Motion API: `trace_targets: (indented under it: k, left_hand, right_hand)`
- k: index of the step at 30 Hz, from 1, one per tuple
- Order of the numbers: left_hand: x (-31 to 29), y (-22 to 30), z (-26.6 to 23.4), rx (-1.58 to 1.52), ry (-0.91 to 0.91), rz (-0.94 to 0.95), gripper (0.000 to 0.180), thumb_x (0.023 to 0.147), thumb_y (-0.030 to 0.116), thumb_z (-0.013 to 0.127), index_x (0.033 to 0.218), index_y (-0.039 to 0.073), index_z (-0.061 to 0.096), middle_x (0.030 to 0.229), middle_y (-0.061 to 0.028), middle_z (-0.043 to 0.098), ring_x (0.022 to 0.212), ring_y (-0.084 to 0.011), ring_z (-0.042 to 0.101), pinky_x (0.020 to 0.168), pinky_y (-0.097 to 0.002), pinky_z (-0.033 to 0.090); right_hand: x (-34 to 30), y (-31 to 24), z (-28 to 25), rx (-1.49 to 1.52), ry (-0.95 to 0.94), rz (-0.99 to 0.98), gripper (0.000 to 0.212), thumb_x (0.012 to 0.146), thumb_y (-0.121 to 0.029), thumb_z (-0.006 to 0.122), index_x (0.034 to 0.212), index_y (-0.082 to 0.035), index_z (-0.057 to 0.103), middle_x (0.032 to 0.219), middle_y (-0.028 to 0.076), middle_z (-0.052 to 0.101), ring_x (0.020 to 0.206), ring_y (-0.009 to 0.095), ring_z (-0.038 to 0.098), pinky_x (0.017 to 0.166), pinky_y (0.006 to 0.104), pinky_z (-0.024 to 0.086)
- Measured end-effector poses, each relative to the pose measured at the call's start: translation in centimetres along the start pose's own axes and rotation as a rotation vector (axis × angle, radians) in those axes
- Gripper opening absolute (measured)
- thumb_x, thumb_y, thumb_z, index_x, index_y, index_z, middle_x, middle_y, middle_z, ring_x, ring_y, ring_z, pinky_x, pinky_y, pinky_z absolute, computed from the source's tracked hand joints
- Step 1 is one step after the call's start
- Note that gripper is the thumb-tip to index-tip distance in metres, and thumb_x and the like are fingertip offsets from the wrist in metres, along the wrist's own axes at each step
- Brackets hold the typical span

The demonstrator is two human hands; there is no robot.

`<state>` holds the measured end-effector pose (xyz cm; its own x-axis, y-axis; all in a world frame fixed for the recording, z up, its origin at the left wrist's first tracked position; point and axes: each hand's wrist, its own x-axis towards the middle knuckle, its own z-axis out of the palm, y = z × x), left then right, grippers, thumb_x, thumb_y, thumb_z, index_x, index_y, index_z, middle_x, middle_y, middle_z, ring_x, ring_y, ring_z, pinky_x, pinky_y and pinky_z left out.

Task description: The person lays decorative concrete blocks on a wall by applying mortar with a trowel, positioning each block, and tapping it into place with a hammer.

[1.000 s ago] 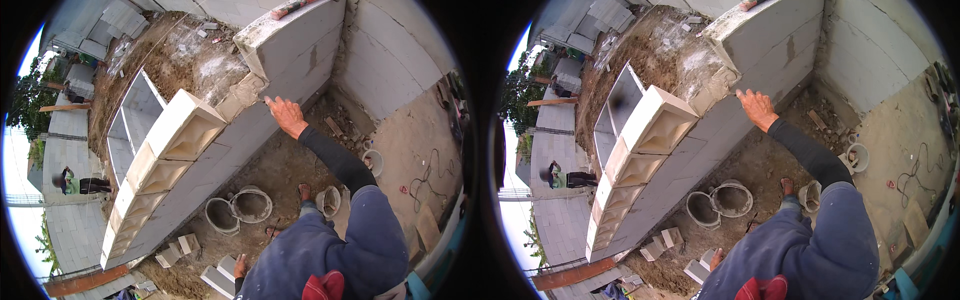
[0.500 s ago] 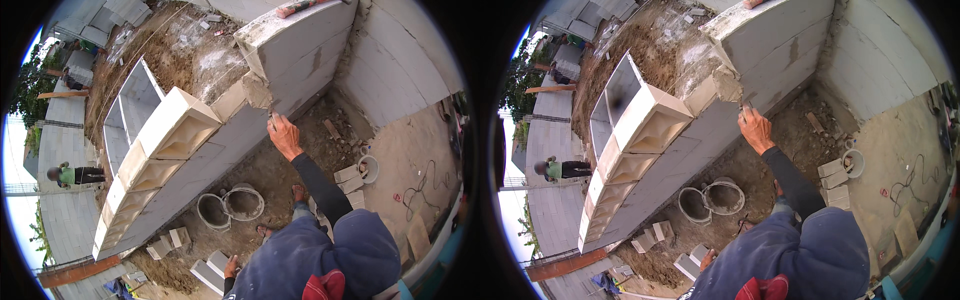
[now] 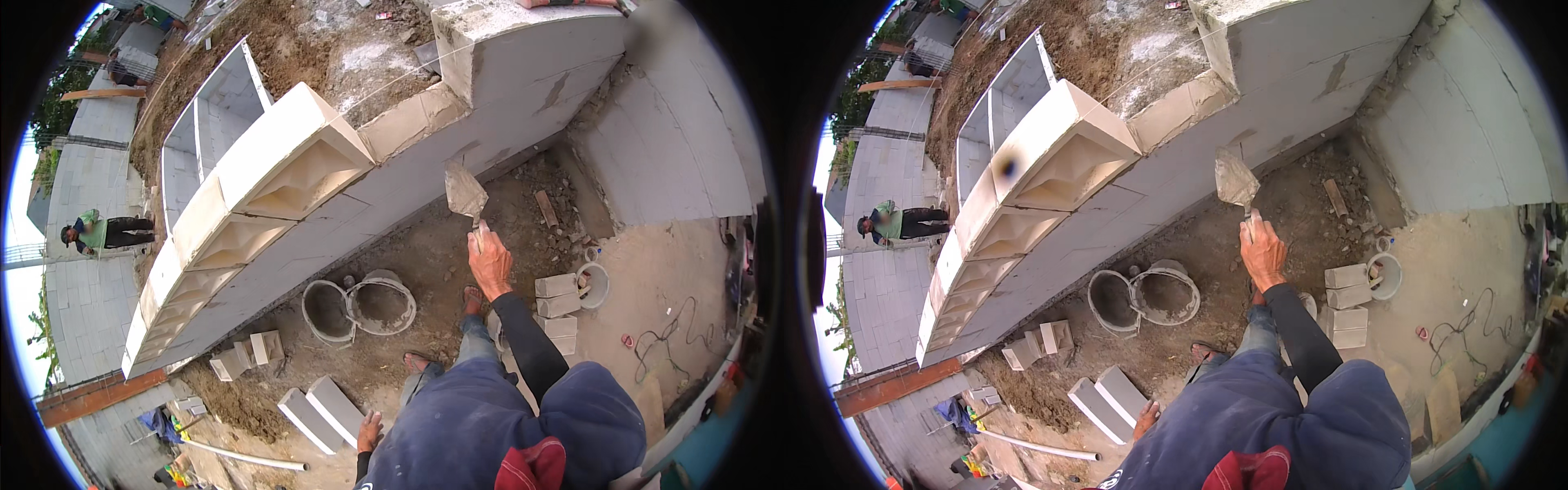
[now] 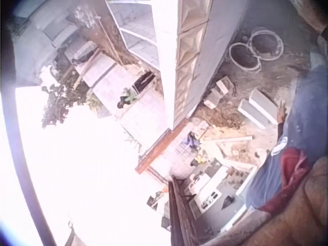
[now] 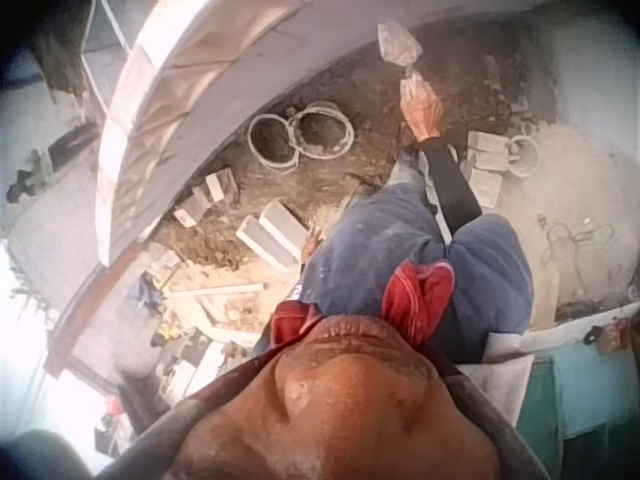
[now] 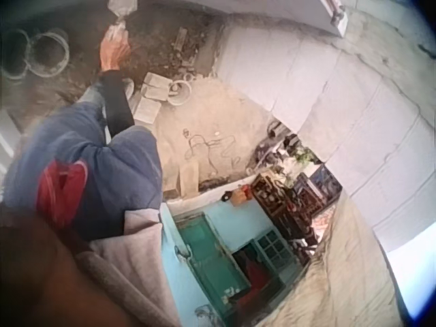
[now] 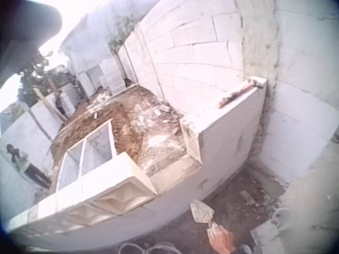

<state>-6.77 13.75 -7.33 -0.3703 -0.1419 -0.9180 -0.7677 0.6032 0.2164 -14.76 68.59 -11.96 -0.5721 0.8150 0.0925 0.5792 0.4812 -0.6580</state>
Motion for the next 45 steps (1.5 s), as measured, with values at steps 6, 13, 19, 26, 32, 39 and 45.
trace_targets:
  k: [6, 13, 19, 26, 32, 39, 45]
  left_hand:
    - [2.8, -4.1, -1.2, -0.023, -0.046, -0.153, 0.088, 0.094, 0.050, 0.067, 0.162, 0.007, 0.030, 0.151, -0.0186, 0.052, 0.136, -0.0372, 0.053, 0.105, -0.0530, 0.047]
    - [3.6, -12.7, -5.4, -0.230, -0.039, -0.030, 0.084, 0.097, 0.049, 0.065, 0.161, 0.005, 0.032, 0.156, -0.0230, 0.046, 0.142, -0.0335, 0.047, 0.112, -0.0457, 0.042]
    - [2.0, -24.6, -7.5, -0.335, 0.012, -0.367, 0.080, 0.100, 0.044, 0.065, 0.163, 0.011, 0.030, 0.154, -0.0186, 0.048, 0.140, -0.0321, 0.049, 0.111, -0.0471, 0.043]
    - [-0.9, -31.7, -6.7, -0.380, 0.011, -0.660, 0.080, 0.098, 0.045, 0.067, 0.161, 0.009, 0.034, 0.150, -0.0216, 0.052, 0.137, -0.0337, 0.052, 0.108, -0.0479, 0.046]
    - [2.6, -28.2, -6.2, -0.397, -0.029, -0.480, 0.078, 0.099, 0.043, 0.067, 0.162, 0.010, 0.033, 0.156, -0.0195, 0.046, 0.140, -0.0326, 0.050, 0.112, -0.0482, 0.042]
    - [4.7, -20.4, -8.2, -0.312, -0.003, -0.215, 0.083, 0.098, 0.046, 0.066, 0.163, 0.009, 0.029, 0.157, -0.0197, 0.045, 0.140, -0.0306, 0.049, 0.113, -0.0477, 0.040]
    - [3.5, -14.0, -5.7, -0.089, -0.019, -0.253, 0.084, 0.092, 0.049, 0.068, 0.159, 0.007, 0.039, 0.145, -0.0169, 0.058, 0.126, -0.0300, 0.059, 0.095, -0.0476, 0.052]
  right_hand:
    - [-12.5, -1.3, 2.3, 0.006, -0.428, -0.045, 0.041, 0.099, -0.033, 0.060, 0.125, -0.001, 0.061, 0.104, 0.025, 0.069, 0.090, 0.048, 0.068, 0.076, 0.0549, 0.053]
    - [-23.1, -0.4, 18.6, -0.284, -0.936, -0.075, 0.036, 0.101, -0.035, 0.056, 0.121, -0.004, 0.059, 0.094, 0.023, 0.072, 0.086, 0.045, 0.069, 0.073, 0.0579, 0.053]
    - [-28.9, 6.4, 39.2, -0.558, -0.953, -0.275, 0.032, 0.105, -0.030, 0.051, 0.126, -0.008, 0.060, 0.099, 0.017, 0.070, 0.092, 0.039, 0.067, 0.081, 0.0548, 0.051]
    - [-31.1, 9.1, 50.1, -0.811, -1.026, -0.424, 0.033, 0.108, -0.034, 0.050, 0.122, -0.009, 0.066, 0.096, 0.011, 0.070, 0.090, 0.036, 0.067, 0.080, 0.0523, 0.057]
    - [-26.8, 7.6, 45.4, -0.306, -1.367, -0.136, 0.051, 0.106, -0.050, 0.052, 0.110, -0.002, 0.068, 0.078, 0.014, 0.066, 0.064, 0.029, 0.066, 0.065, 0.0487, 0.057]
    - [-25.9, 1.0, 26.0, 0.428, -1.375, 0.378, 0.073, 0.100, -0.053, 0.063, 0.140, 0.007, 0.055, 0.073, 0.001, 0.059, 0.056, 0.009, 0.055, 0.050, 0.0294, 0.046]
    - [-18.9, -7.2, 4.5, 0.775, -1.122, 0.321, 0.039, 0.103, -0.033, 0.058, 0.122, 0.001, 0.064, 0.079, 0.004, 0.063, 0.060, 0.009, 0.057, 0.054, 0.0286, 0.046]
